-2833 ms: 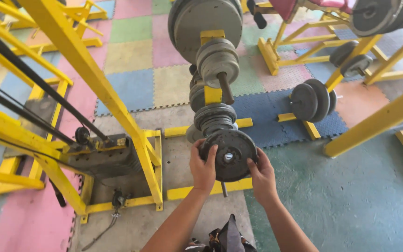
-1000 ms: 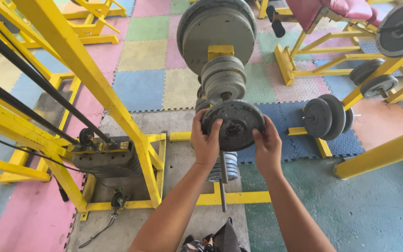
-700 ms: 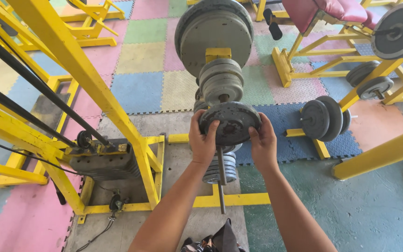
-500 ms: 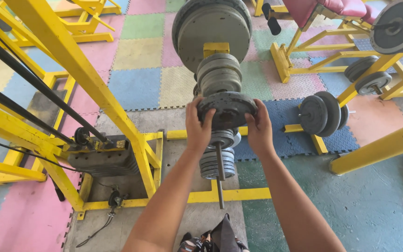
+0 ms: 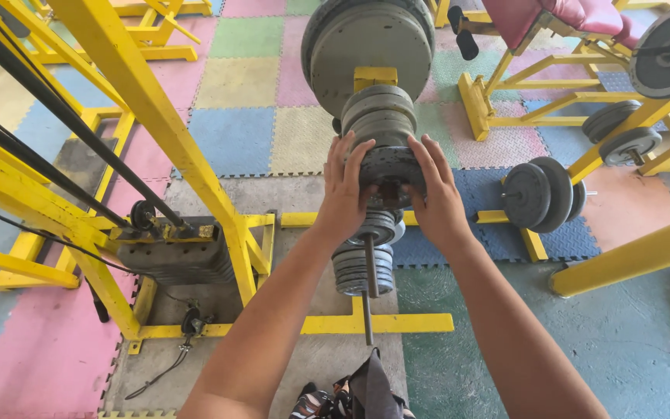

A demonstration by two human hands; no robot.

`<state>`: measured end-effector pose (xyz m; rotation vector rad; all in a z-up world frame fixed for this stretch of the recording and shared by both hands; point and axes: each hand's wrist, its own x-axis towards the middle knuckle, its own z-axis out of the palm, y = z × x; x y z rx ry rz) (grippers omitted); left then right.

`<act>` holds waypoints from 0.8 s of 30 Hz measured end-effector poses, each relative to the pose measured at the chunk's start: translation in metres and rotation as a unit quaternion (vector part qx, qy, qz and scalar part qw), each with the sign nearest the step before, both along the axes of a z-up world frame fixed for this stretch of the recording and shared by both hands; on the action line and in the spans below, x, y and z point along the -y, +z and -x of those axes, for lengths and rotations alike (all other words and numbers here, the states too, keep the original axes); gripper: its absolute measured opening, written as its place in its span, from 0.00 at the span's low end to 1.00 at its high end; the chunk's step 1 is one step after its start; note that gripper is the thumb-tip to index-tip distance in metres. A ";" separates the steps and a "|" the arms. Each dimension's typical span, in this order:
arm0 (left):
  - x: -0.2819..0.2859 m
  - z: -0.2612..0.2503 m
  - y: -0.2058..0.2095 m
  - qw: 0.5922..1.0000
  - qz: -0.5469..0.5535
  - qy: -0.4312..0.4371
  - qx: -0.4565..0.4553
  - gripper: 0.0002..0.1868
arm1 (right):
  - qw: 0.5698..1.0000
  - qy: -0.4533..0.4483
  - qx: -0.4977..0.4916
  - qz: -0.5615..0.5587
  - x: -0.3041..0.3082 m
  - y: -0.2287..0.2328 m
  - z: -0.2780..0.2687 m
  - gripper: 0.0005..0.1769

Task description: Cleaning gym weight plates with a spray and cloth before returning them to the rack.

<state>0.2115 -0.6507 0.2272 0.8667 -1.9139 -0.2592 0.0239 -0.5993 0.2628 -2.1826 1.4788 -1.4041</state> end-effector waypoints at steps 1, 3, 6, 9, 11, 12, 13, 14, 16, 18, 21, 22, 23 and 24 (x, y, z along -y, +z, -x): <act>-0.001 0.001 0.003 1.000 -0.002 -0.001 -0.001 0.44 | 1.000 -0.001 -0.001 -0.002 0.000 -0.001 -0.002 0.44; -0.005 0.002 0.008 0.999 -0.037 0.023 0.021 0.44 | 1.000 -0.025 0.007 0.003 -0.001 -0.005 -0.005 0.44; -0.004 0.002 0.010 0.997 -0.059 0.030 0.034 0.44 | 0.999 -0.031 0.021 0.010 -0.001 -0.010 -0.006 0.44; -0.003 0.002 0.010 0.997 -0.048 0.031 0.045 0.44 | 0.999 -0.033 0.019 0.019 0.001 -0.013 -0.005 0.44; -0.003 0.002 0.010 0.997 -0.051 0.027 0.045 0.44 | 0.999 -0.035 0.015 0.022 0.001 -0.013 -0.006 0.44; -0.003 0.003 0.010 0.997 -0.052 0.024 0.044 0.44 | 0.999 -0.037 0.009 0.026 0.001 -0.013 -0.006 0.44; -0.003 0.003 0.011 0.997 -0.053 0.021 0.045 0.44 | 0.999 -0.040 0.011 0.025 0.001 -0.014 -0.006 0.44; -0.002 0.003 0.012 0.997 -0.058 0.024 0.046 0.44 | 0.999 -0.039 0.009 0.025 0.002 -0.014 -0.006 0.44; 0.001 0.005 0.013 0.997 -0.060 0.024 0.045 0.45 | 0.999 -0.040 0.006 0.027 0.006 -0.016 -0.004 0.43; 0.004 0.005 0.014 0.995 -0.060 0.044 0.067 0.44 | 0.999 -0.040 0.009 0.025 0.010 -0.019 -0.003 0.43; 0.008 0.004 0.012 0.996 -0.052 0.041 0.063 0.45 | 0.999 -0.042 0.016 0.022 0.015 -0.023 -0.004 0.43; 0.009 0.004 0.012 0.996 -0.052 0.041 0.063 0.45 | 0.999 -0.042 0.016 0.022 0.017 -0.023 -0.002 0.43; 0.011 0.005 0.012 0.995 -0.051 0.045 0.068 0.46 | 0.999 -0.041 0.015 0.024 0.019 -0.024 0.000 0.43; 0.012 0.005 0.012 0.995 -0.050 0.049 0.074 0.46 | 0.999 -0.040 0.013 0.025 0.021 -0.024 0.002 0.43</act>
